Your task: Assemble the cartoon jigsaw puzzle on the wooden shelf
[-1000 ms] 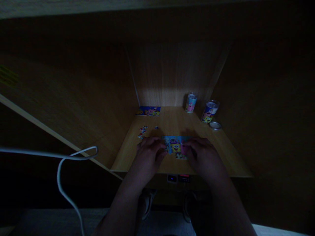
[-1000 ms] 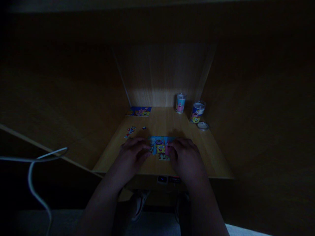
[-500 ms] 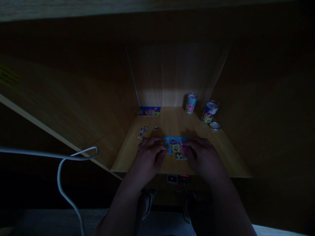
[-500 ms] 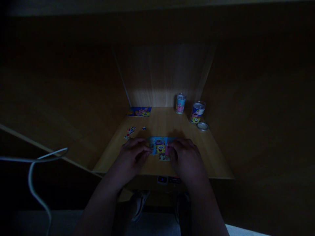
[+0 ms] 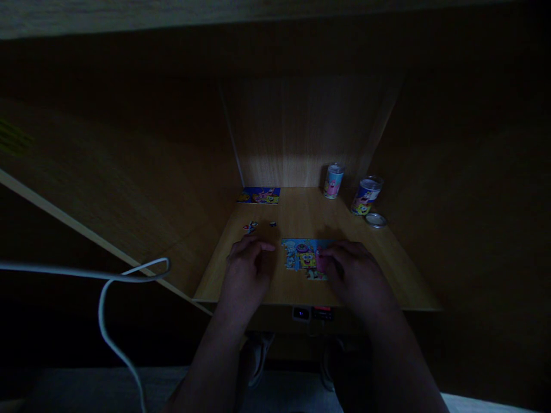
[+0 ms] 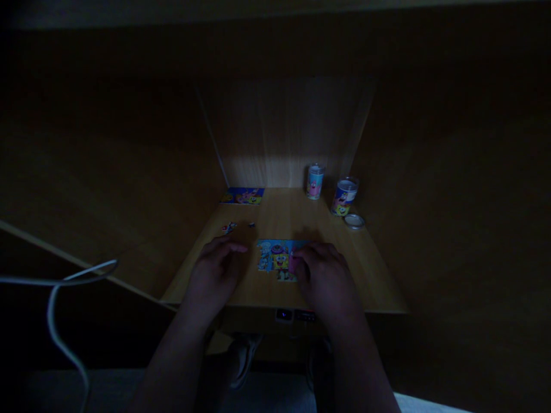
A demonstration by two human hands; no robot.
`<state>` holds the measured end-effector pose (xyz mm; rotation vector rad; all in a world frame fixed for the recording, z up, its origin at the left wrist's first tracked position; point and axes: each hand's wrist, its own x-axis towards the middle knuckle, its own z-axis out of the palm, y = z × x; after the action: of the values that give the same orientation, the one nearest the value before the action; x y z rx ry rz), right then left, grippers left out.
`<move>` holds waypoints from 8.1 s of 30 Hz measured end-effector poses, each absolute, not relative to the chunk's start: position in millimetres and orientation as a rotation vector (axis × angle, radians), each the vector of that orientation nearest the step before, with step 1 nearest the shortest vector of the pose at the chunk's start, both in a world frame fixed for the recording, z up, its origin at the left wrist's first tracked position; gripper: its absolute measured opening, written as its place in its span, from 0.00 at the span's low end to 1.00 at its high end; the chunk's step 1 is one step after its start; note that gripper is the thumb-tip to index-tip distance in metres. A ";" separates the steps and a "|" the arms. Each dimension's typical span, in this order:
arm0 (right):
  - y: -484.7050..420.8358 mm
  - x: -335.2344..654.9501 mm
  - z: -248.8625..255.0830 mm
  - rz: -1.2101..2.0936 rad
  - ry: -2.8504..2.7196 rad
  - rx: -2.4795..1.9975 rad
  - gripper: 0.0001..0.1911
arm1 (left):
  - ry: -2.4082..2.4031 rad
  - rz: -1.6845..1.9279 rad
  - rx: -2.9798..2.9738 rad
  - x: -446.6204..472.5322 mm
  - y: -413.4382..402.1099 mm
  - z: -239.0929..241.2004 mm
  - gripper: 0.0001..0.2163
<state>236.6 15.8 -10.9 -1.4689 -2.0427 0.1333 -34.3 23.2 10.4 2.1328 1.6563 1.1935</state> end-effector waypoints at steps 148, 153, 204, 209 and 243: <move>6.6 187.0 -2.4 0.210 -2.178 -1.307 0.18 | 1.629 0.890 2.355 -27.5 12.5 9.8 0.07; 4.1 197.4 0.3 0.166 -2.065 -1.237 0.17 | 1.491 0.878 2.312 -32.7 14.3 10.0 0.05; 14.9 219.4 -6.8 0.119 -2.008 -1.427 0.07 | 1.282 0.928 2.323 -19.8 13.0 8.7 0.07; 14.9 218.9 -5.5 0.117 -2.017 -1.425 0.07 | 1.253 0.949 2.323 -21.0 13.0 8.8 0.07; 16.1 219.8 -8.4 0.125 -2.016 -1.429 0.07 | 1.874 0.988 2.266 -92.9 28.7 5.8 0.24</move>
<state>219.8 16.1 -8.4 -1.4289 -2.0159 0.1246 -92.9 28.7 5.8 2.2662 1.8742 0.9881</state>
